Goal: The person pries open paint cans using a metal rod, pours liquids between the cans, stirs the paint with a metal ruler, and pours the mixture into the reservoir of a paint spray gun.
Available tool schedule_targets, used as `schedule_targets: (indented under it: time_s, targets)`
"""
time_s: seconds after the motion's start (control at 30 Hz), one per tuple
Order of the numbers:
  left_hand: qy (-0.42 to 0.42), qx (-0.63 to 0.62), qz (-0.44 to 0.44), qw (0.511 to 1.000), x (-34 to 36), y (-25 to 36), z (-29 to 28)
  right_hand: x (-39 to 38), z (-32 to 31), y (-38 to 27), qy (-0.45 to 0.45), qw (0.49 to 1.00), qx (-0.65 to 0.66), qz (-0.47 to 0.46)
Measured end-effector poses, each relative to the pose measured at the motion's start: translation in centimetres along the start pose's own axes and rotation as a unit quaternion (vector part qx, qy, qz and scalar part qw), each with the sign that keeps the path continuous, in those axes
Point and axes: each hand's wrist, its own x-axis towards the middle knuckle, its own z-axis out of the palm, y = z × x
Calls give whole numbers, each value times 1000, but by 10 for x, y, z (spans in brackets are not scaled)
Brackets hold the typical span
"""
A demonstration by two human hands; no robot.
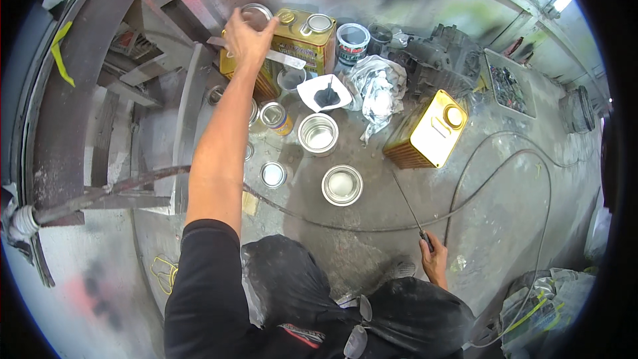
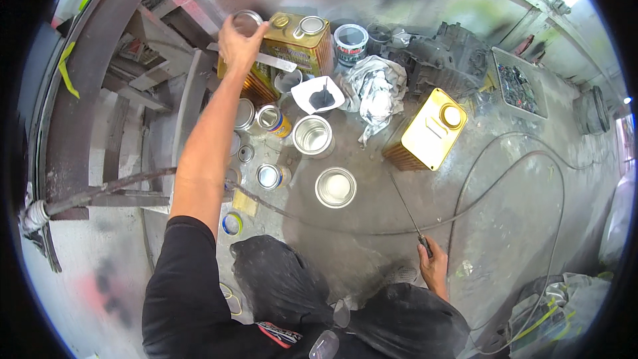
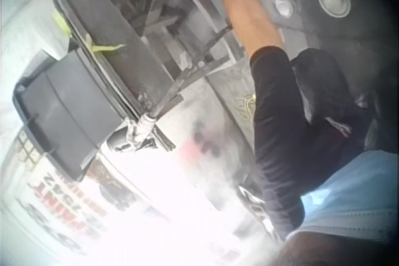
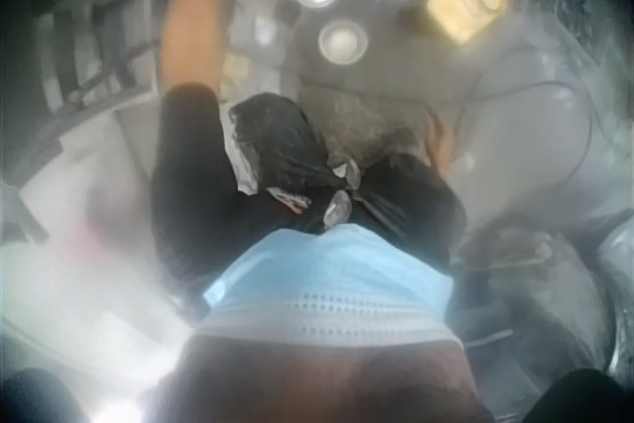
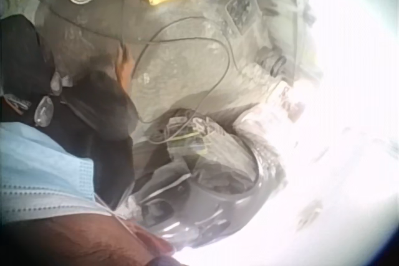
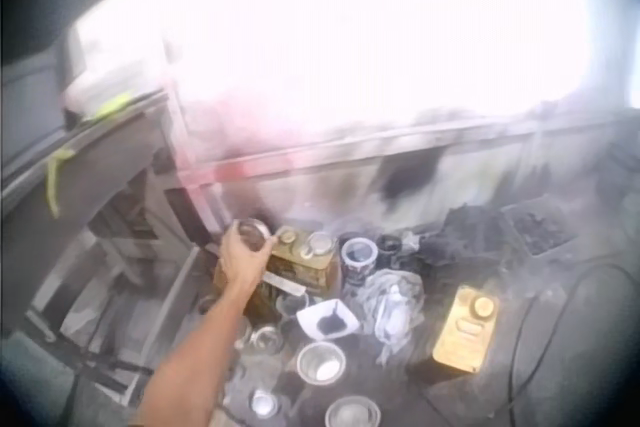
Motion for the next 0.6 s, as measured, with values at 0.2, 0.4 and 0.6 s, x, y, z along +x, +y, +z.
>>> schedule_targets:
  time_s: [0.2,0.4,0.6]
  targets:
    - [-152,155,88,972,20,5,37,-17,-6,-21,-28,996,-52,62]
    - [7,-207,100,973,-42,44,16,-19,13,3,21,997,-70,4]
    - [-169,-306,102,932,-217,-2,-45,11,23,19,28,988,-113,-101]
